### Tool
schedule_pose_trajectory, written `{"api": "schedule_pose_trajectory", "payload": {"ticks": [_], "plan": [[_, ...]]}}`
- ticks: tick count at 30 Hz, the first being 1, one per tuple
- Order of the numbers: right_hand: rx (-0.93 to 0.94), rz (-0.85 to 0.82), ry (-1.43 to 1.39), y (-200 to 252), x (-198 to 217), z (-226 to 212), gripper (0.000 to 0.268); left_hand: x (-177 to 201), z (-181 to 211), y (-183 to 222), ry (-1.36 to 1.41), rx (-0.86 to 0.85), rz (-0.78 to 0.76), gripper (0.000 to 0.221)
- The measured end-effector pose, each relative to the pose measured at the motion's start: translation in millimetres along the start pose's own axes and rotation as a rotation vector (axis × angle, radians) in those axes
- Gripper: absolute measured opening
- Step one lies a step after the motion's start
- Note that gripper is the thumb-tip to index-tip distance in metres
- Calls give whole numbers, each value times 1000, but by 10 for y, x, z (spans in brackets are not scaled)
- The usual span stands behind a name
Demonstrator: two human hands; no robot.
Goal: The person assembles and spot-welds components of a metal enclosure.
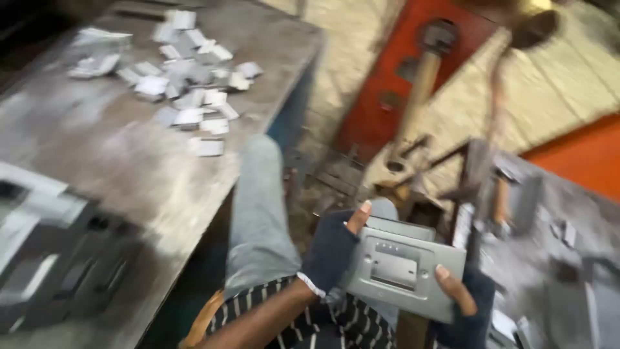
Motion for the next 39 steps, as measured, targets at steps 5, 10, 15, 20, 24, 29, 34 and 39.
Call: {"api": "schedule_pose_trajectory", "payload": {"ticks": [5, 10, 15, 20, 24, 29, 34, 39], "plan": [[277, -195, -49, 131, -1480, -1001, 28, 1375, 582, 178, -163, 27, 319, 63], [764, -612, 22, 504, -2872, -2577, 21, 2713, 1029, 974, -146, -253, 845, 53], [1195, -791, 7, 1053, -3872, -3262, 39, 3569, 1328, 1970, -448, -616, 1453, 57], [1289, -965, -122, 1804, -4385, -3632, 36, 5002, 1343, 2341, -244, -889, 1450, 57], [1270, -1100, -265, 2217, -4702, -3653, 42, 6665, 881, 2073, 78, -845, 1142, 33], [1193, -541, -303, 1440, -5284, -3390, 44, 6631, 730, 2104, 217, -633, 990, 36], [810, -996, -220, 1175, -6151, -3005, 55, 6610, 489, 2329, 82, -582, 984, 58], [773, -1112, -182, 1331, -6298, -2997, 71, 6904, 136, 2410, -13, -699, 1026, 60]]}}
Point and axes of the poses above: each hand's wrist, its own y-axis away from the middle knuckle, its own x-axis out of the back of the hand, z = x × y, the point moved 8 cm from there along -y, towards the middle knuckle
